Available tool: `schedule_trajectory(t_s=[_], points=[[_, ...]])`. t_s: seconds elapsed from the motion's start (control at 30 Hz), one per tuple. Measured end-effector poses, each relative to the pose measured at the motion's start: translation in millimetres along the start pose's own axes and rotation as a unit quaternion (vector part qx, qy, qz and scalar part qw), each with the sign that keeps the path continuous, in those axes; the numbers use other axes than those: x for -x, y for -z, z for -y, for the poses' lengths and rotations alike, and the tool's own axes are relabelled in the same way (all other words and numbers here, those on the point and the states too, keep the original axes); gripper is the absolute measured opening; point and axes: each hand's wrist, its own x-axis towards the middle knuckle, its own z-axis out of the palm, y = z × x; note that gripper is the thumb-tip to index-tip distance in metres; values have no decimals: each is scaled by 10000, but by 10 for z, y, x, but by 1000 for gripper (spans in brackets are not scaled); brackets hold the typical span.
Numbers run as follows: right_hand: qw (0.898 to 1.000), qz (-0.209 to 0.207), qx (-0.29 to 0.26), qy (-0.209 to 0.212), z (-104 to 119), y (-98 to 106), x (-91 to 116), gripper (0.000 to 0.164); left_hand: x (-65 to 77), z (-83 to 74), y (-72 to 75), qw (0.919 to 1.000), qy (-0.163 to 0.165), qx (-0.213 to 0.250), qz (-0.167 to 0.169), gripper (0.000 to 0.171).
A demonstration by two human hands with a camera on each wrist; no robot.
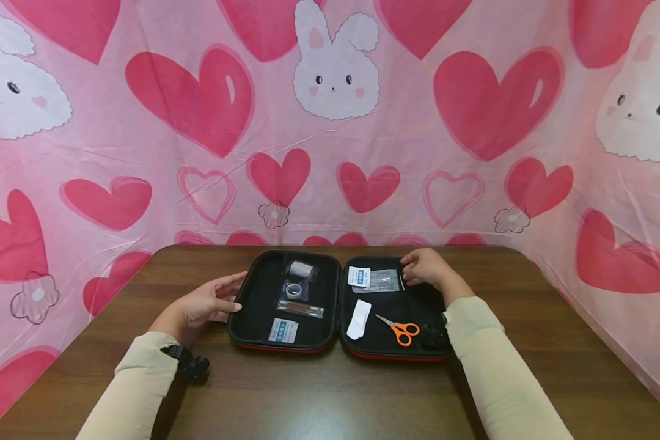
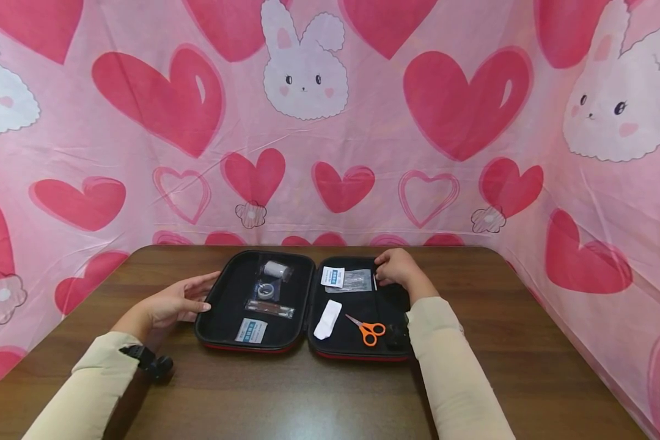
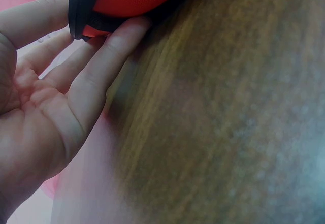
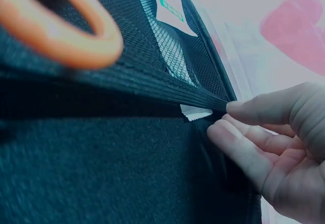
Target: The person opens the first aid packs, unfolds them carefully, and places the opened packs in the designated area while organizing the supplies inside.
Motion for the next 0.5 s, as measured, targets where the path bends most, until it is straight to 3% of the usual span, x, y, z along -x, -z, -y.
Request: schedule_trajectory(t_s=[0.5], points=[[9948,199,663,741,185,-31,-31,39,5,2,-4,10000,-5,-13,4,84]])
